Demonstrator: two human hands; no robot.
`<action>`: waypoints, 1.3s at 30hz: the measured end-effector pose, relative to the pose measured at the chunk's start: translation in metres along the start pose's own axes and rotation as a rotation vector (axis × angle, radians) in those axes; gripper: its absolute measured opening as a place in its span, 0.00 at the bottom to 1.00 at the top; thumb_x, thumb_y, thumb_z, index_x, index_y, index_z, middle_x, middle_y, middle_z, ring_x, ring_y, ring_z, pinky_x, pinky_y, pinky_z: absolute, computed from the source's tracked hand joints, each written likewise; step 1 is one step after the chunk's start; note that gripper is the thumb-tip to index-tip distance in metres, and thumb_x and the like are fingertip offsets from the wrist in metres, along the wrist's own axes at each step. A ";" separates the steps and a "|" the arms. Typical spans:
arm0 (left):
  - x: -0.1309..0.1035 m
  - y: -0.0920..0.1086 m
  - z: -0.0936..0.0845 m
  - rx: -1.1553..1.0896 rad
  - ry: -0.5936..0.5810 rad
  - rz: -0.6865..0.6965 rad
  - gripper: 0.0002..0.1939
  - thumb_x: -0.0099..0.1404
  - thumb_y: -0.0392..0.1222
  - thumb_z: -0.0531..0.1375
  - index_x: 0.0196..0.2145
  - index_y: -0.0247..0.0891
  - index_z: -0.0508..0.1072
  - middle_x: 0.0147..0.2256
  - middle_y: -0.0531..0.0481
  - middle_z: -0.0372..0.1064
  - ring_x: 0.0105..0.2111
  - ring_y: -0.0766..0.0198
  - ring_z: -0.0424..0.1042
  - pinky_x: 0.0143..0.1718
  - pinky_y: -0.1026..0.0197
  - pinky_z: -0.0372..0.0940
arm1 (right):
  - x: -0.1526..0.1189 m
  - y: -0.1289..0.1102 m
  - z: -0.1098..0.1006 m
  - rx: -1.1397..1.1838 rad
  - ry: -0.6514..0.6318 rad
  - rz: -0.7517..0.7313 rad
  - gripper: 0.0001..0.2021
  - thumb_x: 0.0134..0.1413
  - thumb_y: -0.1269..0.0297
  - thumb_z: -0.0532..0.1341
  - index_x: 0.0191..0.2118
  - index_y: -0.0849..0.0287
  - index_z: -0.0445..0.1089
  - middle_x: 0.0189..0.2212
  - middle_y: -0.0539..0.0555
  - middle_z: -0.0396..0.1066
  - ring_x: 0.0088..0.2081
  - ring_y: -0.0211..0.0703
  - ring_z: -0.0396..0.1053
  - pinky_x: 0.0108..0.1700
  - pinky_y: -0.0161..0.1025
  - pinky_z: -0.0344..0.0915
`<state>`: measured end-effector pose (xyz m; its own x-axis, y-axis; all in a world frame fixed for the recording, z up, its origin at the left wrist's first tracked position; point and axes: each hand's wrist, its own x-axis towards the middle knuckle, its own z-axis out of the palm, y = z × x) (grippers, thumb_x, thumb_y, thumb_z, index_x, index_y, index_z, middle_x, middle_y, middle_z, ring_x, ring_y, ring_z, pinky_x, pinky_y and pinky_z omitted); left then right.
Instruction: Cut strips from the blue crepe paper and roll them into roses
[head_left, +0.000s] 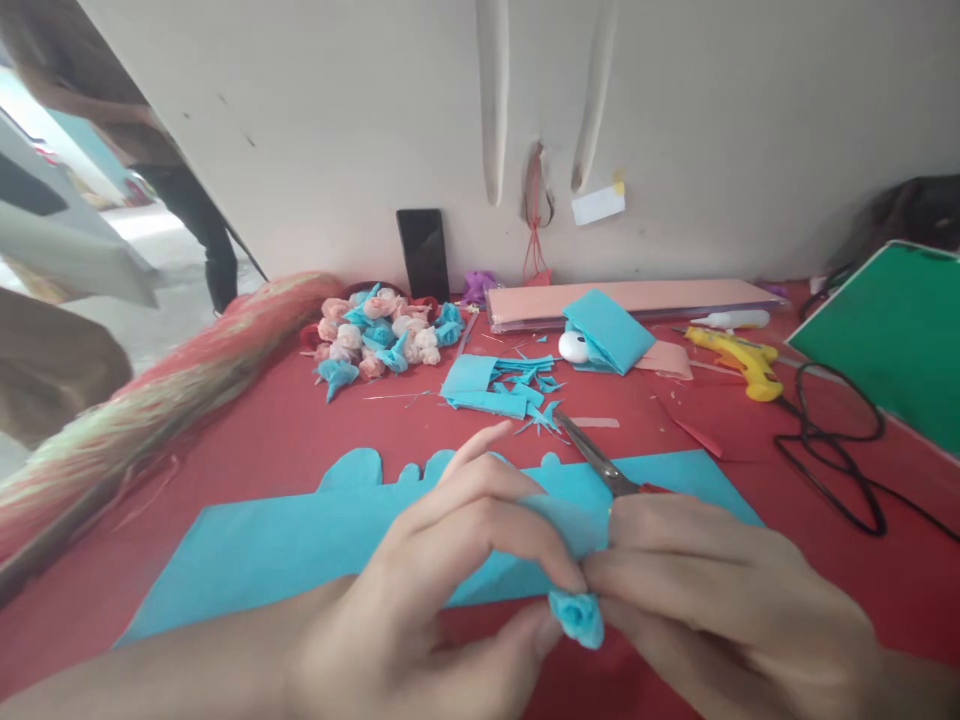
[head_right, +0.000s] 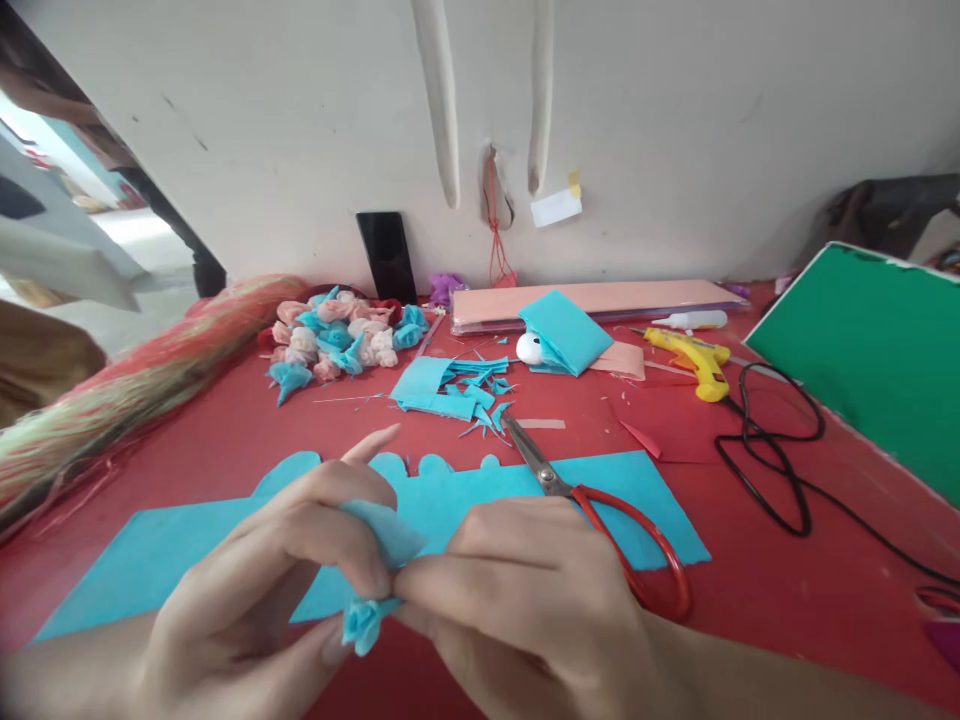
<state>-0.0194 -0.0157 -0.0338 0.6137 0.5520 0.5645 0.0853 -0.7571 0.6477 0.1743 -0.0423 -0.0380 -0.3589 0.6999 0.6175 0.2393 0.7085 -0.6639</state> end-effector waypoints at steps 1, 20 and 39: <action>0.000 0.000 -0.002 -0.017 0.000 0.001 0.10 0.61 0.30 0.57 0.39 0.41 0.66 0.34 0.53 0.70 0.33 0.65 0.69 0.52 0.55 0.64 | 0.002 0.000 0.001 0.039 0.033 0.021 0.12 0.56 0.73 0.60 0.41 0.49 0.76 0.23 0.50 0.73 0.23 0.38 0.71 0.26 0.31 0.69; 0.004 -0.002 -0.011 0.085 0.094 -0.057 0.10 0.61 0.29 0.61 0.38 0.41 0.69 0.31 0.58 0.73 0.31 0.68 0.72 0.44 0.59 0.66 | -0.006 0.024 0.015 0.355 0.030 0.226 0.13 0.59 0.65 0.61 0.44 0.36 0.75 0.35 0.51 0.71 0.35 0.38 0.71 0.33 0.32 0.70; 0.012 -0.011 -0.006 0.038 0.190 -0.144 0.07 0.56 0.28 0.62 0.28 0.38 0.76 0.24 0.54 0.74 0.26 0.66 0.69 0.37 0.58 0.63 | 0.001 0.010 0.016 0.267 0.101 0.322 0.12 0.52 0.73 0.64 0.34 0.44 0.79 0.22 0.46 0.68 0.23 0.31 0.63 0.20 0.29 0.57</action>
<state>-0.0176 0.0012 -0.0313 0.4344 0.7082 0.5565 0.1930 -0.6767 0.7105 0.1621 -0.0357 -0.0502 -0.2110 0.8962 0.3904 0.0775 0.4134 -0.9072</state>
